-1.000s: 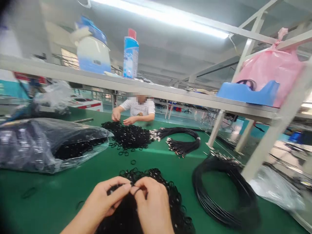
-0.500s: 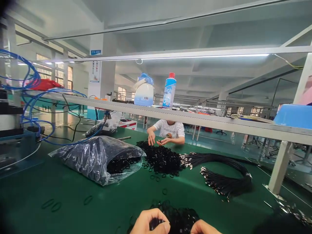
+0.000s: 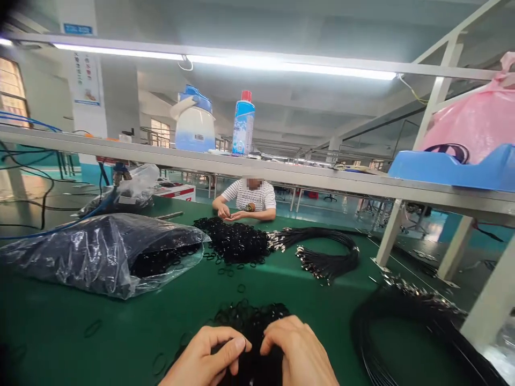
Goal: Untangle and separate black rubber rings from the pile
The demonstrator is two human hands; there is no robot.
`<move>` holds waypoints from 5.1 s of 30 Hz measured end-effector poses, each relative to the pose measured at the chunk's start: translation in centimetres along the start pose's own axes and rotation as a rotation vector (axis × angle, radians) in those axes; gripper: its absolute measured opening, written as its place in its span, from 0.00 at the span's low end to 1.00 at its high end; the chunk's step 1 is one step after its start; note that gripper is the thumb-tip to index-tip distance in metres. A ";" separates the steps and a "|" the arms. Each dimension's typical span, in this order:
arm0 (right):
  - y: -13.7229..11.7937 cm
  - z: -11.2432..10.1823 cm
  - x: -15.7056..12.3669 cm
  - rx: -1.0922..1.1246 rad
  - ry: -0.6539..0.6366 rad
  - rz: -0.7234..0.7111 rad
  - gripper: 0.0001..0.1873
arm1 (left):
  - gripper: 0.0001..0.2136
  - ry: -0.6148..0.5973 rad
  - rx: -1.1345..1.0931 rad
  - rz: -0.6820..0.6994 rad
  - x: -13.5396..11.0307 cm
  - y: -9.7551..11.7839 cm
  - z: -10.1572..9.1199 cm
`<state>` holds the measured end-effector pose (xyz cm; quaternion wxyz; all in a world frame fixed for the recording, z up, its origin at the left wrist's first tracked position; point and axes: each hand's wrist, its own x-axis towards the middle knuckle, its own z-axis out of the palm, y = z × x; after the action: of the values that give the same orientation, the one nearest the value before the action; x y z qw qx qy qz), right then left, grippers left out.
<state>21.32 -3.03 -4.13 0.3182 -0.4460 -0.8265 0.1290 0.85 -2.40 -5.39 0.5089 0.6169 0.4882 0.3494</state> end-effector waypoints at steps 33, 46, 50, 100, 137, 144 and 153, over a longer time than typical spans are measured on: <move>-3.8 1.1 1.0 0.281 0.085 0.357 0.09 | 0.19 0.141 0.157 -0.005 -0.5 1.5 0.1; -3.7 0.8 1.0 0.471 0.196 0.444 0.06 | 0.18 0.111 -0.150 -0.097 -0.7 1.6 0.6; -3.7 0.6 0.8 0.374 0.221 0.418 0.07 | 0.16 0.125 -0.383 -0.105 -0.1 0.9 0.1; -3.5 1.1 1.2 0.393 0.143 0.348 0.09 | 0.19 -0.068 -0.212 -0.115 -0.5 2.0 0.1; -3.2 1.3 1.3 0.676 0.060 0.286 0.08 | 0.19 -0.180 -0.291 -0.148 -0.1 1.4 -0.3; -3.5 1.6 1.7 0.717 0.265 0.347 0.05 | 0.14 -0.144 -0.263 -0.142 0.1 1.9 -2.1; -4.4 2.1 1.6 0.835 0.376 0.301 0.08 | 0.15 -0.052 -0.089 -0.069 -0.3 2.8 -3.4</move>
<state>16.48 -4.03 -2.87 0.5917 -0.4103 -0.5587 0.4117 -1.72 -1.76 -1.88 0.5601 0.5855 0.4797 0.3368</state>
